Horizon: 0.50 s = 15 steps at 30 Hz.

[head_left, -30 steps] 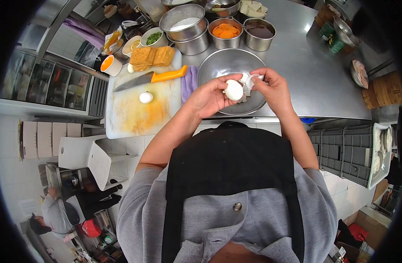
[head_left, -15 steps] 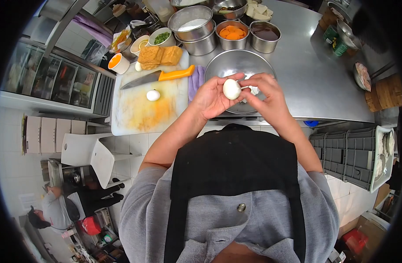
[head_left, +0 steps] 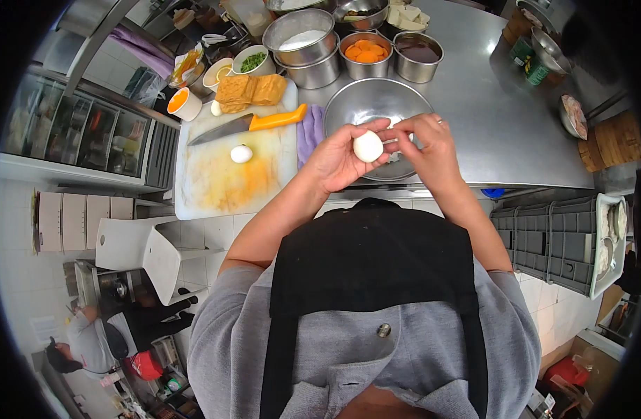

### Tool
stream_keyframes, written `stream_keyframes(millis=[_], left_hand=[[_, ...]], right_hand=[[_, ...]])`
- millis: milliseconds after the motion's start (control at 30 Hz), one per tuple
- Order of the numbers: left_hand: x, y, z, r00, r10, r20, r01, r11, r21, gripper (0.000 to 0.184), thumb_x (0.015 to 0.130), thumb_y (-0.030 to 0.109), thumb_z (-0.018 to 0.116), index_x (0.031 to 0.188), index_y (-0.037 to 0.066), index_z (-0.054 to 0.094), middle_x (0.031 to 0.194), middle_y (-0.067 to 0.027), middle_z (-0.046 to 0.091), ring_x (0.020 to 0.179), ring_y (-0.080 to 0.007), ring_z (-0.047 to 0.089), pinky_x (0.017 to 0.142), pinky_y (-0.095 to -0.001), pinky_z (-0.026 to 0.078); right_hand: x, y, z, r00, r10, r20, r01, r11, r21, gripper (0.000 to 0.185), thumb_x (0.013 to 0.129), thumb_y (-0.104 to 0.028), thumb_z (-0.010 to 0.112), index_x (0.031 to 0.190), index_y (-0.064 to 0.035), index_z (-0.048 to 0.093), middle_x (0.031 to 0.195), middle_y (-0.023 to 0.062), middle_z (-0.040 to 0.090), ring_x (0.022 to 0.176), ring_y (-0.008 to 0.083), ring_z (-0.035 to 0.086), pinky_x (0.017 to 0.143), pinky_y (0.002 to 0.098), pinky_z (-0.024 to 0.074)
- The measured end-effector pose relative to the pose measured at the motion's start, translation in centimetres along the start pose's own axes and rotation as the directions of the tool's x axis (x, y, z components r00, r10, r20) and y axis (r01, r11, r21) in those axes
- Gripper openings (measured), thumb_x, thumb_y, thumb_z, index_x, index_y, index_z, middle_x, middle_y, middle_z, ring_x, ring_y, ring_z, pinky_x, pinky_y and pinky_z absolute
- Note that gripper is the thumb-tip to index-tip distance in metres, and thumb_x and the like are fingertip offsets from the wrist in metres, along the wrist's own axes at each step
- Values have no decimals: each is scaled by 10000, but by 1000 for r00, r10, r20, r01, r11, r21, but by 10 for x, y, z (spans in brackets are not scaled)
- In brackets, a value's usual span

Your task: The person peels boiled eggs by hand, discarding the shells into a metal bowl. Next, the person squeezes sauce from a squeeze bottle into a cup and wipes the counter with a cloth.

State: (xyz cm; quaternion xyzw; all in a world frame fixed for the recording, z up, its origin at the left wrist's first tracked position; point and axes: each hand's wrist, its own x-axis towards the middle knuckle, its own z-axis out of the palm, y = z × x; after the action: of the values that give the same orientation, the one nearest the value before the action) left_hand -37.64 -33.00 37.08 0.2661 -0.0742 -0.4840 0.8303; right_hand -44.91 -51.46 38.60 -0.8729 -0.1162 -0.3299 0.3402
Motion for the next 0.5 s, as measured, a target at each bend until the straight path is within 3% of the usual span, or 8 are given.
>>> stream_keyframes(millis=[100,200,333,400,433,500], left_hand=[[1,5,-1,999,-38,21,39,996,-81,422,937,200,456,1287,-36,462,1292,-220,514,1177,-356,540,879,-393,551],[1,6,-3,998,-63,26,66,994,-89,465,918,207,464,1331,-5,427,1320,-248,485,1208,-402,506,899,-397,542],[3,3,-6,997,-45,60,50,996,-77,468,919,196,476,1361,56,417,1324,-241,486,1178,-424,527,916,-427,535],[-8,14,-2,999,-1,48,4,998,-58,472,923,189,471,1371,56,406,1326,-241,484,1169,-419,537,918,-432,535],[-13,21,3,998,-19,58,20,1000,-16,477,930,193,467,1378,50,394,1310,-245,498,1144,-400,560,913,-434,539],[-21,35,5,998,-25,66,23,999,27,482,937,198,464,1386,44,382,1293,-250,511,1119,-381,584,908,-437,543]], right_hand=[[2,3,-5,998,66,-7,-66,987,-149,114,770,-57,672,879,-91,671,958,43,650,894,261,595,809,405,425],[2,6,-2,999,27,-43,-34,982,-188,108,813,-64,637,906,-97,681,1026,39,635,939,274,586,828,420,421],[7,-8,9,999,-36,18,38,995,-93,107,863,-94,599,931,-91,682,960,63,659,906,288,611,815,428,432],[2,7,14,971,131,202,-118,990,-73,114,892,-127,579,929,-80,677,883,93,677,847,300,636,789,424,448],[4,7,14,972,107,211,-97,994,-58,114,892,-127,579,929,-80,677,883,93,677,847,300,636,789,424,448],[7,7,10,903,323,284,-234,923,-304,115,884,-141,590,918,-72,676,792,103,674,785,314,644,771,421,458]])
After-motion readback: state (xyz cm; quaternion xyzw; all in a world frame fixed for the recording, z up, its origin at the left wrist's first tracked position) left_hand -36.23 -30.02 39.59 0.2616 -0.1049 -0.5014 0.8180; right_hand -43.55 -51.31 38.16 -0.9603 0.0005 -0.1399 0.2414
